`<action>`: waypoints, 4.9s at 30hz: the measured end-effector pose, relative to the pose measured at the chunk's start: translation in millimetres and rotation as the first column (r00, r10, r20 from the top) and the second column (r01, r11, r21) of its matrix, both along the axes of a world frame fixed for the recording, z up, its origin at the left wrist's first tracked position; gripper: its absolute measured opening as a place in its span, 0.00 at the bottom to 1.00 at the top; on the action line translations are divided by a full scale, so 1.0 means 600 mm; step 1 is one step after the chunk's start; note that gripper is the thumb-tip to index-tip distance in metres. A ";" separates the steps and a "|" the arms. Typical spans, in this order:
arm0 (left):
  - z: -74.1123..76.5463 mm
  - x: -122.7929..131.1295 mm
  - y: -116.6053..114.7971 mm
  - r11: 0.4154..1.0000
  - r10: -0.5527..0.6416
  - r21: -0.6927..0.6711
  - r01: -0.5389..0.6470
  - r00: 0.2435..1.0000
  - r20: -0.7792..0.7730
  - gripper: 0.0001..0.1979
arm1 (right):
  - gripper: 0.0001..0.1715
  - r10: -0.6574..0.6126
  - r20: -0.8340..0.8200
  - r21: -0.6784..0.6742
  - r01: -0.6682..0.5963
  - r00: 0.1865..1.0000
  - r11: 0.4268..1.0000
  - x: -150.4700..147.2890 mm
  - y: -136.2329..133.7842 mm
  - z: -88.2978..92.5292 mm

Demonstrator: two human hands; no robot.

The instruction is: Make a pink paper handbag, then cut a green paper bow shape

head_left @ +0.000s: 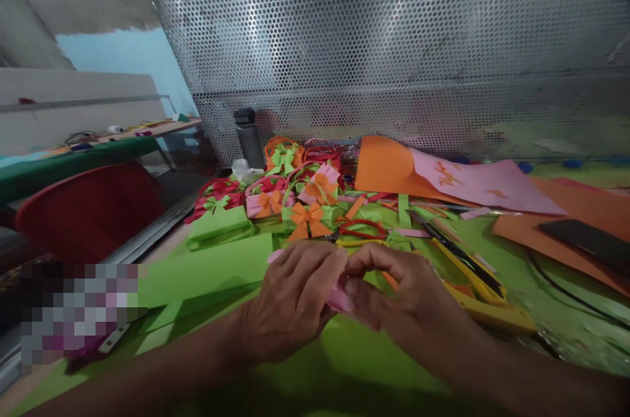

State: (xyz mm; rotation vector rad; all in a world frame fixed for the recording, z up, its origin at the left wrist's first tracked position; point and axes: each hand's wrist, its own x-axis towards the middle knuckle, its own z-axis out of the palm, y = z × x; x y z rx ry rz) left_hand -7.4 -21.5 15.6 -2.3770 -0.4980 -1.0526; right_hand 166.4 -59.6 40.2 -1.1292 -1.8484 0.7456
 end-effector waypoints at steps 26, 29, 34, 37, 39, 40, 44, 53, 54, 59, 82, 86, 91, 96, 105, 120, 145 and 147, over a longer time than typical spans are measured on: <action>-0.003 0.006 0.001 0.982 -0.010 -0.188 0.012 1.000 0.010 0.26 | 0.09 0.076 -0.161 -0.084 -0.091 0.984 0.992 -0.001 0.013 -0.002; -0.005 0.009 -0.001 0.982 0.009 -0.189 -0.005 1.000 0.021 0.27 | 0.09 0.089 -0.145 -0.068 -0.100 0.985 0.993 -0.001 0.012 -0.006; -0.009 0.014 -0.004 0.969 0.080 -0.236 -0.071 0.996 0.028 0.27 | 0.07 0.056 -0.054 -0.029 -0.058 0.997 0.998 -0.001 0.006 -0.010; -0.009 0.015 -0.006 0.970 0.078 -0.233 -0.065 0.996 0.049 0.27 | 0.03 0.072 -0.027 -0.021 -0.073 0.997 0.997 0.000 0.001 -0.011; -0.009 0.015 -0.008 0.971 0.075 -0.231 -0.059 0.995 0.061 0.27 | 0.03 0.089 -0.041 -0.032 -0.091 0.995 0.995 0.000 -0.001 -0.012; -0.008 0.015 -0.008 0.970 0.078 -0.234 -0.062 0.995 0.063 0.27 | 0.03 0.105 -0.055 -0.035 -0.107 0.993 0.994 0.000 -0.001 -0.011; -0.007 0.015 -0.007 0.962 0.081 -0.265 -0.063 0.995 0.056 0.26 | 0.03 0.116 -0.054 -0.039 -0.118 0.992 0.992 -0.002 0.001 -0.008; -0.014 0.008 -0.002 0.940 0.106 -0.334 -0.069 0.990 0.094 0.28 | 0.05 0.087 -0.114 0.019 -0.085 0.990 0.996 0.002 0.006 0.000; -0.013 0.008 -0.003 0.946 0.102 -0.318 -0.069 0.991 0.088 0.27 | 0.04 0.079 -0.112 -0.001 -0.080 0.991 0.997 0.001 0.006 0.000; -0.010 0.012 -0.005 0.954 0.063 -0.298 -0.042 0.996 0.062 0.25 | 0.09 0.050 -0.081 -0.064 -0.055 0.995 0.996 -0.008 0.008 -0.002; -0.022 0.011 -0.001 0.937 0.020 -0.350 0.003 0.998 0.064 0.34 | 0.03 0.067 -0.132 -0.088 -0.079 0.989 0.993 -0.003 0.020 0.002; -0.022 0.013 -0.001 0.926 0.038 -0.378 -0.012 0.997 0.063 0.36 | 0.08 0.021 -0.104 -0.057 -0.027 0.994 0.998 -0.003 0.024 -0.001; -0.006 0.009 -0.001 0.920 0.101 -0.387 -0.063 0.992 0.079 0.33 | 0.05 0.052 -0.060 -0.017 -0.053 0.997 0.998 0.000 0.016 -0.005; 0.008 0.007 -0.001 0.878 0.123 -0.477 -0.037 0.981 0.151 0.33 | 0.08 0.068 -0.074 -0.015 -0.069 0.995 0.997 0.003 0.012 -0.010; 0.046 -0.002 0.020 0.391 0.246 -0.761 0.518 0.738 0.629 0.19 | 0.15 -0.122 -0.004 0.154 0.121 0.992 0.981 0.011 0.022 -0.024; 0.034 0.024 0.019 -0.181 0.739 -0.332 0.926 0.351 0.574 0.14 | 0.37 -0.271 0.507 0.698 -0.205 0.818 0.686 0.004 0.018 -0.044; 0.030 0.004 0.038 -0.249 0.740 -0.337 0.908 0.403 0.539 0.09 | 0.13 -0.054 -0.004 0.200 0.054 0.999 0.978 0.018 0.035 -0.016; 0.030 0.003 0.038 -0.259 0.738 -0.330 0.908 0.407 0.539 0.09 | 0.11 -0.037 -0.015 0.187 0.039 0.999 0.982 0.019 0.037 -0.016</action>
